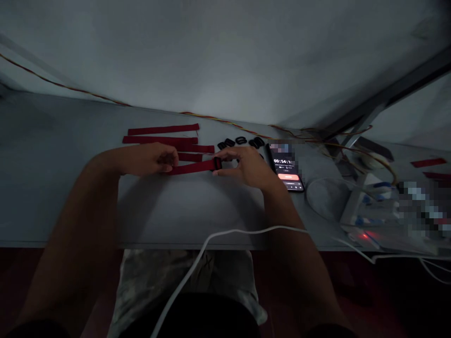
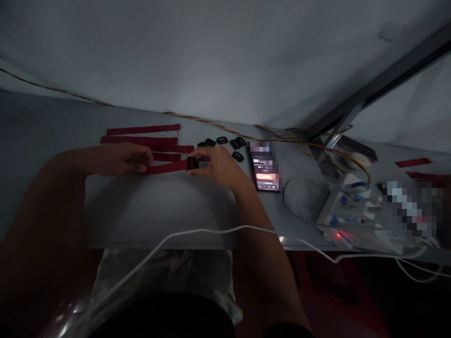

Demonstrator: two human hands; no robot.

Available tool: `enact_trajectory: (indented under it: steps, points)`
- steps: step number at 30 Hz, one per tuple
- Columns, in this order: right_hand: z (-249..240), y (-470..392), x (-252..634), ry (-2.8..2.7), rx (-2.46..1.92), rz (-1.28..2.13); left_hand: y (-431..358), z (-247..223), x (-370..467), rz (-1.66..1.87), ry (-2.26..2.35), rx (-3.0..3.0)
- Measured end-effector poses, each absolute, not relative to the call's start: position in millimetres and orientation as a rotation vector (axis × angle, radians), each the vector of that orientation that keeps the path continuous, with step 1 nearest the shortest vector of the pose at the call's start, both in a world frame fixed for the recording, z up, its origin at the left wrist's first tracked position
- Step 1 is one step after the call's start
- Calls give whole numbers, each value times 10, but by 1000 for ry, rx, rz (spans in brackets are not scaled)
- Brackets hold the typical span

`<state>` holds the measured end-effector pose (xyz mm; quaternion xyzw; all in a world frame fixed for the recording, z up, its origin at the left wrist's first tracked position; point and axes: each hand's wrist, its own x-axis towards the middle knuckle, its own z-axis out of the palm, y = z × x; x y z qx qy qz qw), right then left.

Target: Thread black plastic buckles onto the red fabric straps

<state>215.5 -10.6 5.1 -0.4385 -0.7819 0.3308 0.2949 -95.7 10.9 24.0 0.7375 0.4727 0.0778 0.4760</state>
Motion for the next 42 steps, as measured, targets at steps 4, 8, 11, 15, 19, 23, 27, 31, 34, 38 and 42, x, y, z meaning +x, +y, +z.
enact_trajectory:
  steps: [4,8,11,15,19,23,27,31,34,38,42]
  points:
    - [30,-157,2028,-2149,-1141,837,99,227,-977,200,1236,1986]
    - [57,-174,2014,-2223,-1063,845,5,205,-662,467,1234,2100]
    - [74,-131,2107,-2192,-1194,766,-73,175,-405,481,1160,2230]
    - [50,-84,2147,-2145,-1433,628,-115,85,-263,324,1108,2507]
    - [8,-78,2067,-2140,-1554,590,-95,3,-264,376,1031,2618]
    - [-12,-65,2053,-2150,-1672,522,-72,-24,-242,535,964,2511]
    - [14,-77,2136,-2080,-1645,738,-78,-7,-212,671,951,2359]
    - [121,-118,2228,-1853,-1413,1243,-86,20,-233,778,957,2099]
    - [229,-147,2258,-1633,-1245,1394,-72,12,-260,840,903,2001]
    - [309,-178,2234,-1424,-1067,1465,-52,-32,-265,810,841,2013]
    - [294,-200,2192,-1379,-969,1563,-46,-59,-247,859,793,1936]
